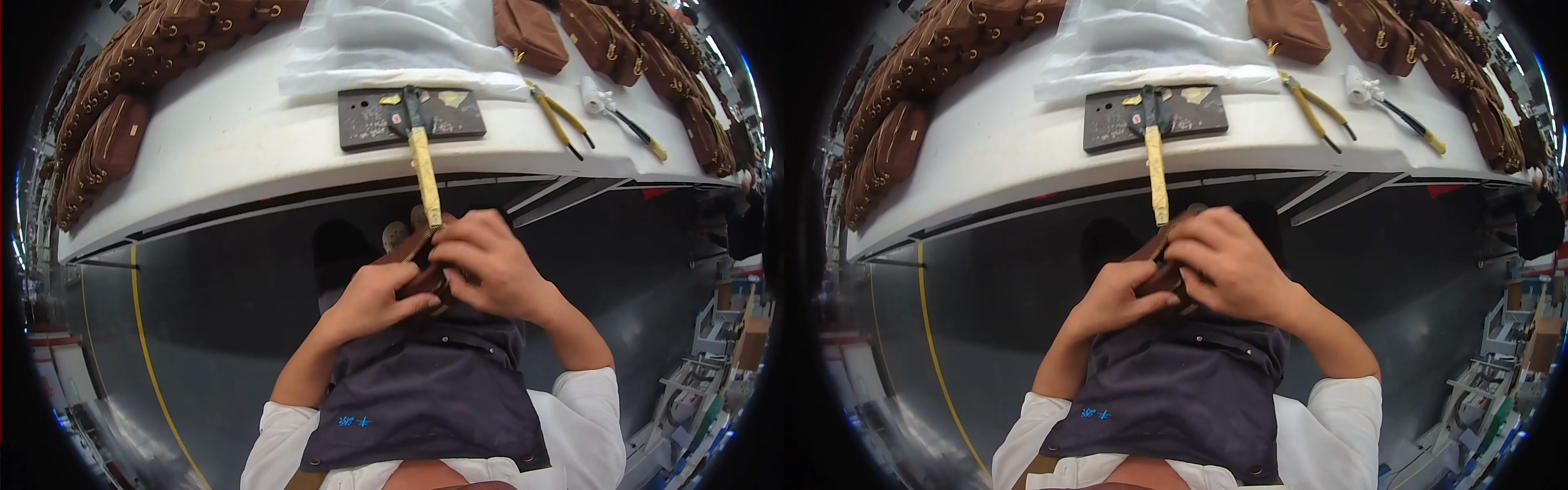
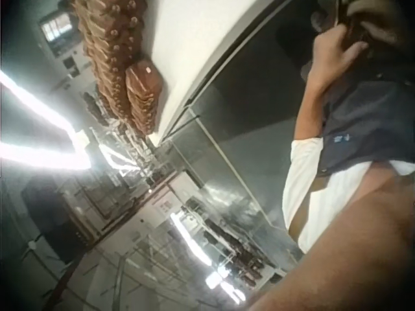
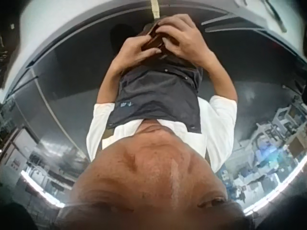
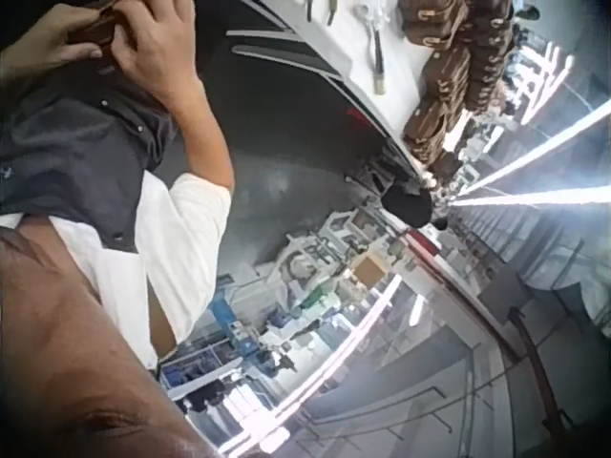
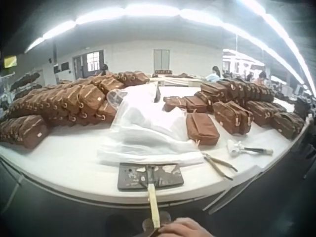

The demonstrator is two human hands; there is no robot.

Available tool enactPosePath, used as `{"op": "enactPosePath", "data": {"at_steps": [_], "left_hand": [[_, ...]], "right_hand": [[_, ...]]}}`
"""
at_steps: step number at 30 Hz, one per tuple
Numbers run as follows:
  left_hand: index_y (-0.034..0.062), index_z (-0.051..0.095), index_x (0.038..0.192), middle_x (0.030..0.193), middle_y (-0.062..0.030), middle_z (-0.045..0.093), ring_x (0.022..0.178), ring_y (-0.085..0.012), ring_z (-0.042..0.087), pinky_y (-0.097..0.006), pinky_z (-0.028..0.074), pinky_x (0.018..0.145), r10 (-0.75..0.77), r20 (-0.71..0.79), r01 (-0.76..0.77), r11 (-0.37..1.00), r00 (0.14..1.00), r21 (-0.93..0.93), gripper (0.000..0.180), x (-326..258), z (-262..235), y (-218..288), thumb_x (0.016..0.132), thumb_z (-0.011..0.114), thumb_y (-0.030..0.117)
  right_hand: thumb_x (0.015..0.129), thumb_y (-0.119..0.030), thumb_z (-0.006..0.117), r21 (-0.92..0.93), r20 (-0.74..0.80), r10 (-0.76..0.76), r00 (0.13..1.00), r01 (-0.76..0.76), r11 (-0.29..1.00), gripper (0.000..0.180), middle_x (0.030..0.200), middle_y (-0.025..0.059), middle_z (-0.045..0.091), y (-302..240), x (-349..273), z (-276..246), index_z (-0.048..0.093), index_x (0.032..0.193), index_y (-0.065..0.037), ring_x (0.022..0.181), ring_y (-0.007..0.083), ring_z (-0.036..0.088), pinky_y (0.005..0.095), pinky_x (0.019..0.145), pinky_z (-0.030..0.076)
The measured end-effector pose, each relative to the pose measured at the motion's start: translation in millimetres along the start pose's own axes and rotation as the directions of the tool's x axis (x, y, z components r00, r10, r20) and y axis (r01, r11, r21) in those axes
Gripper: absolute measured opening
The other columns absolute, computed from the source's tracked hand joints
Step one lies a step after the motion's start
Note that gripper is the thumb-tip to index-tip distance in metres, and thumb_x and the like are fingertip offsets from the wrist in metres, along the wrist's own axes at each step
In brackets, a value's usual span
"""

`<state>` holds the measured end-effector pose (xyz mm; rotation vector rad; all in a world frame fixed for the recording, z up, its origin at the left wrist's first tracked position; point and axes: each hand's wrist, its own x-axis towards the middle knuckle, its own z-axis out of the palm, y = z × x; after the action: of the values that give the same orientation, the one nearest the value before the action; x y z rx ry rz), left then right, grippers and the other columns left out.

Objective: Assembling and finishing hardware on leather pouches in a factory.

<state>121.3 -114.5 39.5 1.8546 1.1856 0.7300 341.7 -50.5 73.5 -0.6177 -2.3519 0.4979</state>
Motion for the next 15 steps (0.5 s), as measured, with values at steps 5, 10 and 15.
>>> {"op": "enactPosePath", "data": {"at_steps": [5, 10, 15], "left_hand": [[-0.0014, 0.067, 0.107, 0.075, -0.0061, 0.065, 0.069, -0.0086, 0.058, -0.027, 0.047, 0.062, -0.297, -0.135, 0.217, 0.881, 0.945, -0.42, 0.032, -2.7, 6.6, 3.9, 0.097, 0.067, 0.029], [0.0001, 0.066, 0.117, 0.085, -0.0027, 0.069, 0.078, -0.0048, 0.059, -0.024, 0.049, 0.068, -0.398, 0.003, 0.32, 0.734, 0.918, -0.599, 0.036, -7.5, 6.0, -5.2, 0.106, 0.053, 0.032], [-0.0012, 0.064, 0.118, 0.097, -0.0011, 0.068, 0.087, -0.0046, 0.06, -0.022, 0.05, 0.075, -0.398, 0.096, 0.298, 0.487, 0.913, -0.821, 0.03, -12.9, 6.9, -3.0, 0.105, 0.056, 0.025]], "right_hand": [[0.075, -0.019, 0.082, 0.044, -0.092, 0.243, 0.966, -0.24, 0.97, 0.041, 0.106, 0.0098, 0.058, -1.4, -5.6, 19.1, 0.066, 0.112, -0.008, 0.098, 0.0301, 0.054, 0.0382, 0.086, 0.048], [0.076, -0.015, 0.082, 0.053, -0.145, 0.216, 0.965, -0.211, 0.976, 0.035, 0.098, 0.0085, 0.062, 14.0, -9.7, 27.9, 0.068, 0.108, -0.007, 0.086, 0.0261, 0.058, 0.0347, 0.075, 0.05], [0.076, -0.002, 0.078, 0.253, -0.121, 0.323, 0.939, -0.285, 0.924, 0.019, 0.088, 0.0064, 0.067, 12.0, -1.6, 25.4, 0.068, 0.092, -0.005, 0.081, 0.0262, 0.062, 0.0351, 0.071, 0.05]]}}
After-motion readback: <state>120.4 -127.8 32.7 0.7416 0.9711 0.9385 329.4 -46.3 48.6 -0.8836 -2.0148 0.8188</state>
